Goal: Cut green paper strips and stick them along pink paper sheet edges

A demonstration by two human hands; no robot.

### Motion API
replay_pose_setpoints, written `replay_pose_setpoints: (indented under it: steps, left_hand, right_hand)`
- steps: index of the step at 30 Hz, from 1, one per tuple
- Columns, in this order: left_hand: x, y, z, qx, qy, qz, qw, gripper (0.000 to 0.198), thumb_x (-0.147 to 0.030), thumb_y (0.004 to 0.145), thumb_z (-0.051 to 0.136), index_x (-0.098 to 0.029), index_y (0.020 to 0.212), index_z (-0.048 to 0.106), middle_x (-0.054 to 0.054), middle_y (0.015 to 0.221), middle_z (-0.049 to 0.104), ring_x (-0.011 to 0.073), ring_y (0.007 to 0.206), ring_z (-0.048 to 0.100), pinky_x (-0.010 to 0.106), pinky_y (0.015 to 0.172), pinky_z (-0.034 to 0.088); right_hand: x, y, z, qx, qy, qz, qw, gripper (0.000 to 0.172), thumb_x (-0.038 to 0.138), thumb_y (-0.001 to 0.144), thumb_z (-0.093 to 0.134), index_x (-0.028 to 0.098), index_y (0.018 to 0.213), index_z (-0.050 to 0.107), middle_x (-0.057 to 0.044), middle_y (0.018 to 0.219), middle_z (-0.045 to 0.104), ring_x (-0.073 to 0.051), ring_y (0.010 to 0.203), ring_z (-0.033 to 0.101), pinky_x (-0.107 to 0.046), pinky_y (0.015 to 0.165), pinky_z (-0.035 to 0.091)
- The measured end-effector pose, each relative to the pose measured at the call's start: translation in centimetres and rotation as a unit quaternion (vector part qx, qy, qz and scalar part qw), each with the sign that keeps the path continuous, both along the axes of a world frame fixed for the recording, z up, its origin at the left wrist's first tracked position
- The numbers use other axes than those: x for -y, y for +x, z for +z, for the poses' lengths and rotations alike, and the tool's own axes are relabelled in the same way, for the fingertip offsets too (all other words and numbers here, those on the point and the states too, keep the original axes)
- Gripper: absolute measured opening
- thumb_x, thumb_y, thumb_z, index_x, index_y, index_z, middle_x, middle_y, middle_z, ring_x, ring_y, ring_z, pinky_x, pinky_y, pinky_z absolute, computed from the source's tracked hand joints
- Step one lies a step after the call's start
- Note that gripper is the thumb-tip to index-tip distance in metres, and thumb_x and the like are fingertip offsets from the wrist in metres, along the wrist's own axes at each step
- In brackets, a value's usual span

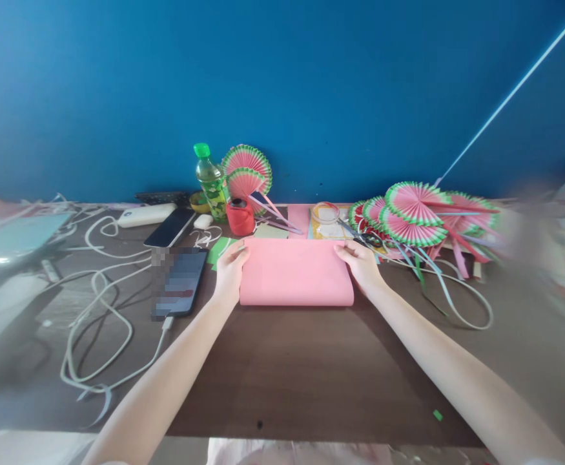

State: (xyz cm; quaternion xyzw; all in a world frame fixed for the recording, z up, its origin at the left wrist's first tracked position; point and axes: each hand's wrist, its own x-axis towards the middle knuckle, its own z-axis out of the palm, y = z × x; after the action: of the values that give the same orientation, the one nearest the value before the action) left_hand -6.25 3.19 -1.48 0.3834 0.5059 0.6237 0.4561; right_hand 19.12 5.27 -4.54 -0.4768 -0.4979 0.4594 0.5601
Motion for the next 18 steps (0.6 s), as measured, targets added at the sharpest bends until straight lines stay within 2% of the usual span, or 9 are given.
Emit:
replay_pose_setpoints:
  steps: [12,18]
  left_hand:
    - [0.07,-0.14,-0.08,-0.005,-0.010,-0.004,1.000,0.036,-0.028,0.058,0.068,-0.016,0.092,0.066,0.004,0.086,0.068,0.0199,0.082,0.062,0.031,0.077,0.047]
    - [0.09,-0.09,-0.04,-0.005,-0.020,0.004,1.000,0.034,-0.026,0.059,0.066,-0.017,0.091,0.067,0.002,0.081,0.068,0.0166,0.074,0.061,0.028,0.072,0.047]
  right_hand:
    - [0.15,-0.01,0.21,-0.007,-0.003,0.010,1.000,0.027,0.041,0.063,0.069,0.019,0.078,0.067,0.000,0.071,0.067,-0.018,0.068,0.061,-0.032,0.068,0.046]
    - [0.14,0.07,0.09,-0.009,-0.001,0.018,1.000,0.026,0.040,0.064,0.069,0.019,0.079,0.067,-0.001,0.073,0.068,-0.020,0.070,0.063,-0.033,0.069,0.047]
